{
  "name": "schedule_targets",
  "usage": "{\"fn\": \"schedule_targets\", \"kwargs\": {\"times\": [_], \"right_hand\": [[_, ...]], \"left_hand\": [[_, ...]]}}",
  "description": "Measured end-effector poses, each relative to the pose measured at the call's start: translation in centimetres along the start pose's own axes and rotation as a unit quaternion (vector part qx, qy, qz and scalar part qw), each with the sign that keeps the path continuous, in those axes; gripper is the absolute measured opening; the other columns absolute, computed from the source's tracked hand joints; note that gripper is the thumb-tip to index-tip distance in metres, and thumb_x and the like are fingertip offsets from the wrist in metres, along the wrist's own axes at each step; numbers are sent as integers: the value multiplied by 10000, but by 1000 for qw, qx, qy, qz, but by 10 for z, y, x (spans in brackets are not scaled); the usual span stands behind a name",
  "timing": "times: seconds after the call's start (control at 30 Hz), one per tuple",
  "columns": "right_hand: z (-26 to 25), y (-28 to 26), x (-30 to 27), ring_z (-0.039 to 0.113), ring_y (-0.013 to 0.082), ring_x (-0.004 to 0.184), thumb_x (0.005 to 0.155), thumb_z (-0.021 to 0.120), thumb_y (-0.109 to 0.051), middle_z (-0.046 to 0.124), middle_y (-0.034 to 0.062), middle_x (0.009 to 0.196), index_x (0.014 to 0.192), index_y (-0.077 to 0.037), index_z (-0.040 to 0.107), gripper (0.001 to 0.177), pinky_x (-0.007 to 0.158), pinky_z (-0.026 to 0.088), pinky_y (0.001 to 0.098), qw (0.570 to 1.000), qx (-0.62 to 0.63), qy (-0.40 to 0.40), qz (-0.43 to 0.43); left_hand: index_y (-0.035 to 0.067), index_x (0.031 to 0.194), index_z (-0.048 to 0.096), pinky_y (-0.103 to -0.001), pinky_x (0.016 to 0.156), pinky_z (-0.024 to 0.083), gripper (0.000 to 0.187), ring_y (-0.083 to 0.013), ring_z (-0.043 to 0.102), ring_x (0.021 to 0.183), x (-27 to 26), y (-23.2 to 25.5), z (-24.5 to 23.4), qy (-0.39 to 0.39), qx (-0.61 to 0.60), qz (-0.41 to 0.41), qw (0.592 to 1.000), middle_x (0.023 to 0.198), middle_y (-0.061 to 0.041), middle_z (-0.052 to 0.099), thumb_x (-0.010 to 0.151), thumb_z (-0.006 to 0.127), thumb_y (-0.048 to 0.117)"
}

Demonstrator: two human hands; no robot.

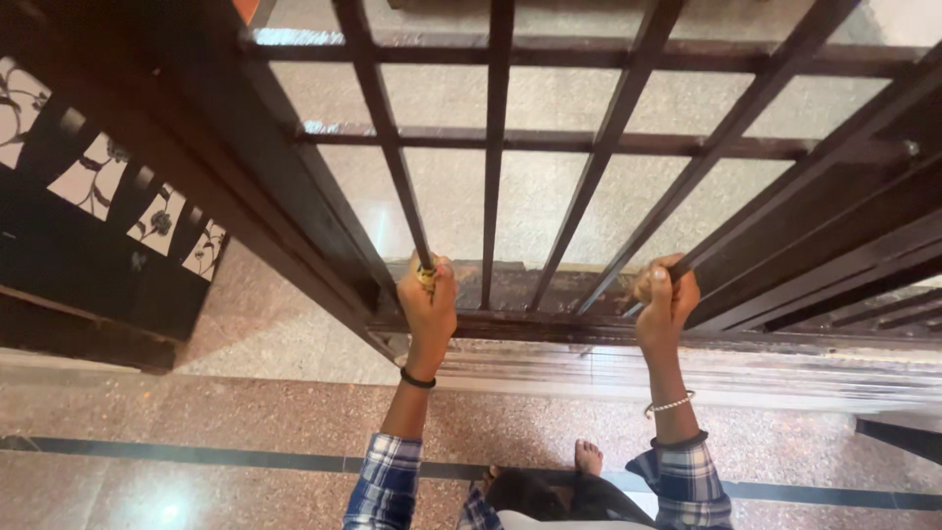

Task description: The person cleans a metal gate by hand using a cloth, wiping the bars and frame repeatedly.

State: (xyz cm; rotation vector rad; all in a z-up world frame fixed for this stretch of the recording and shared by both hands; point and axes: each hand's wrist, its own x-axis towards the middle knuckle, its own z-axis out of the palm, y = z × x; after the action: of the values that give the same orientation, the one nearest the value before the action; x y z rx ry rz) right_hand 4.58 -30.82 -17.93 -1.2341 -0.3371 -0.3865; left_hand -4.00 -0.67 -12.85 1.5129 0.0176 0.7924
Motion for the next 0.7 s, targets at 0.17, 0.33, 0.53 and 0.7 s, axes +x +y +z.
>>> {"fn": "schedule_targets", "kwargs": {"times": [0.17, 0.33, 0.53, 0.7], "right_hand": [[-2, -20, 3, 339, 49, 661, 1110, 501, -163, 400, -42, 759, 993, -49, 490, 164, 595, 316, 226, 998, -13, -52, 40], [-1, -36, 1, 408, 57, 700, 1101, 530, -165, 439, -34, 805, 1036, -80, 492, 114, 654, 403, 239, 993, -67, -76, 60], [2, -37, -2, 473, 57, 751, 1077, 583, -140, 492, -20, 878, 1063, -94, 491, 104, 675, 415, 223, 993, -94, -52, 55], [0, -27, -1, 450, 46, 751, 1073, 595, -127, 491, -25, 899, 1062, -92, 490, 111, 678, 418, 211, 996, -64, -32, 57]], "left_hand": [[50, 904, 581, -210, 504, 378, 308, -39, 497, 553, -21, -31, -10, -1, 49, -5, 999, 620, 39, 531, 1044, 595, 324], [60, 798, 549, -214, 473, 421, 333, -40, 530, 537, 2, -2, -11, -32, 6, -68, 997, 621, 26, 548, 1020, 670, 277], [118, 878, 581, -189, 393, 468, 358, -44, 533, 480, 82, 85, 19, -31, -67, 55, 996, 622, 51, 524, 1004, 641, 446], [133, 808, 556, -188, 357, 387, 426, -36, 473, 446, 69, 61, 16, -36, -19, 72, 997, 586, 56, 484, 1067, 554, 472]]}}
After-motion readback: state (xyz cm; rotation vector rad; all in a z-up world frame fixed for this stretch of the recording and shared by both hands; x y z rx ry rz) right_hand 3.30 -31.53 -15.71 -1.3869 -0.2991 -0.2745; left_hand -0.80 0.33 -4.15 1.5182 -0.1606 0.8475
